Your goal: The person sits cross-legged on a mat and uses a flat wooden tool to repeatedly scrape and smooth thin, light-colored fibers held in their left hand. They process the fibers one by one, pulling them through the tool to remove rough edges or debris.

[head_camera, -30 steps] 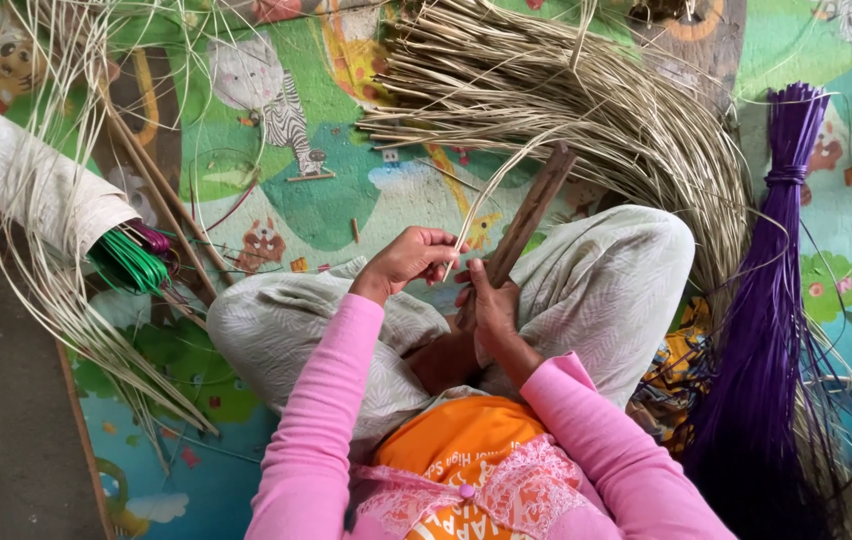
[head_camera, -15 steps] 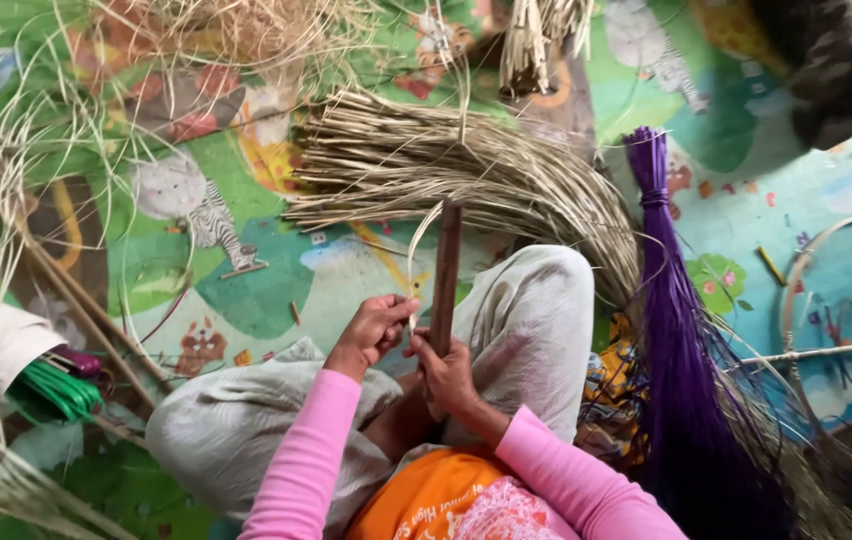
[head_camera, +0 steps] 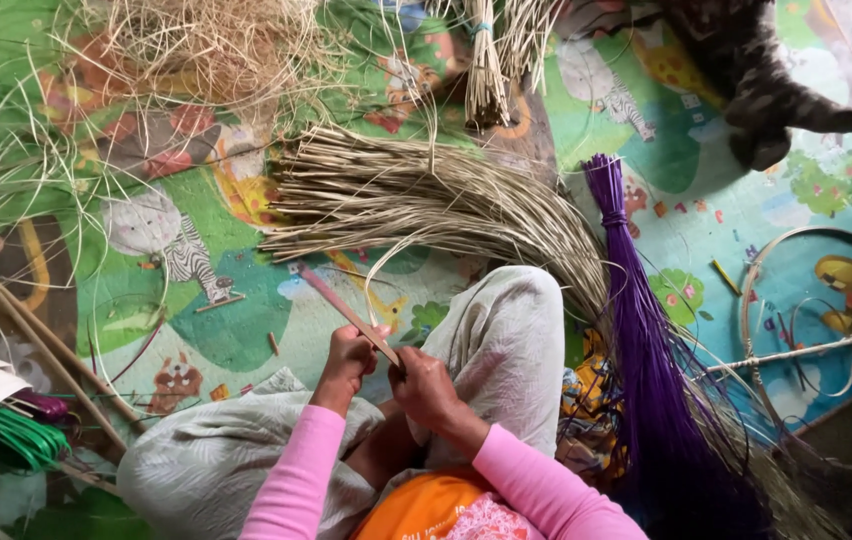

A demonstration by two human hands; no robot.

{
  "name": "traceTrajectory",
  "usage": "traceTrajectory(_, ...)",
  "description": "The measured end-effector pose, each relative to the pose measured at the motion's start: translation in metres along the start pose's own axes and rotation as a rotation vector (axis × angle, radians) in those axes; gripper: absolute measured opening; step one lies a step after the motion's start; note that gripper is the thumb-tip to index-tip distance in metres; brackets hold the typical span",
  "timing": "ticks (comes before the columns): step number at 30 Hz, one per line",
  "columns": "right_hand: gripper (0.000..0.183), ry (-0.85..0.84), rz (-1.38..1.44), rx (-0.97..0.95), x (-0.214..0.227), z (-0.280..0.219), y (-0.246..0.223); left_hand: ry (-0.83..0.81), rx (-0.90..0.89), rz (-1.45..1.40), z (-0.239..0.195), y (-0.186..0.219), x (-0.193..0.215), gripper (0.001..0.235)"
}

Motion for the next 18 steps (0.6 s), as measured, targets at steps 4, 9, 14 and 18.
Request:
traceTrajectory(4, 0.02, -0.006, -0.392, 0.015, -0.005, 0.004, 0.006, 0.013, -0.094, -0.035, 0.01, -0.013, 0.002, 0.024)
traceTrajectory(9, 0.015, -0.009, -0.424, 0.01, 0.0, 0.014, 0.001, -0.026, -0.136, -0.039, -0.007, 0.004, -0.004, 0.023)
traceTrajectory(14, 0.009, -0.128, 1.356, -0.509, 0.033, 0.018, -0.056, -0.366, -0.125, -0.493, 0.001, -0.007, 0.008, 0.017)
traceTrajectory(18, 0.022, -0.044, 1.269, -0.458, 0.029, 0.014, -0.057, -0.324, -0.187, -0.428, -0.043, 0.034, -0.029, 0.014)
Point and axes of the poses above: each hand's wrist, its own z-axis towards the middle knuckle, its own x-axis out of the back of the hand, y = z × x, the point moved 1 cm from there along z, towards the middle knuckle, and after that the axes turned 14 degrees about -y, right-handed, at the moved point
